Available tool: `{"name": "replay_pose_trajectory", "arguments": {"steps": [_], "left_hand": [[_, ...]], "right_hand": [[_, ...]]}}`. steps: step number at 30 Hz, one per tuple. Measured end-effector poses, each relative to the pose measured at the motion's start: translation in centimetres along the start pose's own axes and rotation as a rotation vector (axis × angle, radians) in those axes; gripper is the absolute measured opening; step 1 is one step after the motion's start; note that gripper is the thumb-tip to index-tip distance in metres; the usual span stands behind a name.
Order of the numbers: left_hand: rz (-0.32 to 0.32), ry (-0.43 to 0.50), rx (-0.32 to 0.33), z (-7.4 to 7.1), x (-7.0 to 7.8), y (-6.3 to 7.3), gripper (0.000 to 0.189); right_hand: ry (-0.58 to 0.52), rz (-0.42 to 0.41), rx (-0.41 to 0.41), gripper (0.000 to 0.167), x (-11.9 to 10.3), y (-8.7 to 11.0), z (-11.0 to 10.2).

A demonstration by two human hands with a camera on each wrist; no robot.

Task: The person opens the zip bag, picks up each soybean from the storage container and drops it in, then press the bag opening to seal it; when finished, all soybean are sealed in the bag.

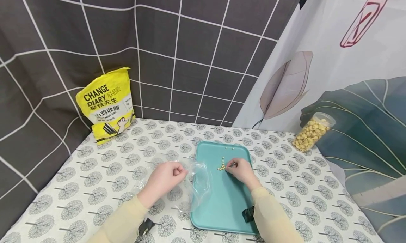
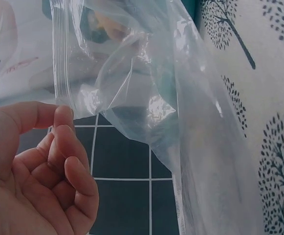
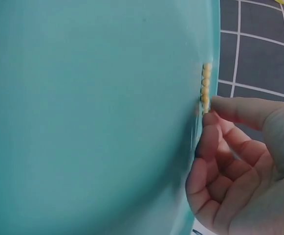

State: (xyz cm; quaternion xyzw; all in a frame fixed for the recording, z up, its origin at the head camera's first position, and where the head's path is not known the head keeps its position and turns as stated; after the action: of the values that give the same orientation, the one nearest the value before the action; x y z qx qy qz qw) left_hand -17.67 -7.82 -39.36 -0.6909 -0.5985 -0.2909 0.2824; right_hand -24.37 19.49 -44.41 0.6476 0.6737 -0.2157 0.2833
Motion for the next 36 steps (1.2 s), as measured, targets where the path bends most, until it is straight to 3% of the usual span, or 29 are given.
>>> {"name": "replay_pose_trajectory", "arguments": {"steps": [9,20,29,36], "left_hand": [[-0.008,0.004,-0.003,0.0,0.0,0.0,0.018],[0.005,0.042,0.016,0.1,-0.1,0.0,0.018],[0.010,0.042,0.019,0.2,-0.1,0.0,0.017],[0.014,0.031,0.026,0.3,0.0,0.2,0.016]], "right_hand": [[-0.052,-0.040,0.045,0.008,-0.4,0.7,-0.2],[-0.066,-0.178,0.067,0.006,-2.5,3.0,-0.2],[-0.118,-0.430,-0.071,0.008,-4.4,4.8,0.6],[-0.130,-0.475,-0.163,0.008,-5.3,5.5,1.6]]}}
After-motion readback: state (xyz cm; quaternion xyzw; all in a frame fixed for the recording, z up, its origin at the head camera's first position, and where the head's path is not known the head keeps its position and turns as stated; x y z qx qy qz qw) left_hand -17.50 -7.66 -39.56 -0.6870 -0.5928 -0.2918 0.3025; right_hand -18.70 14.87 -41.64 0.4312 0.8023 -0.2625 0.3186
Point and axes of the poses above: each hand's wrist, its own y-axis away from the middle knuckle, its own z-axis out of the palm, x = y × z, the point moved 2 cm from there along -y, towards the middle knuckle, and after that the axes turned 5 degrees about -z, right-handed, at the moved point
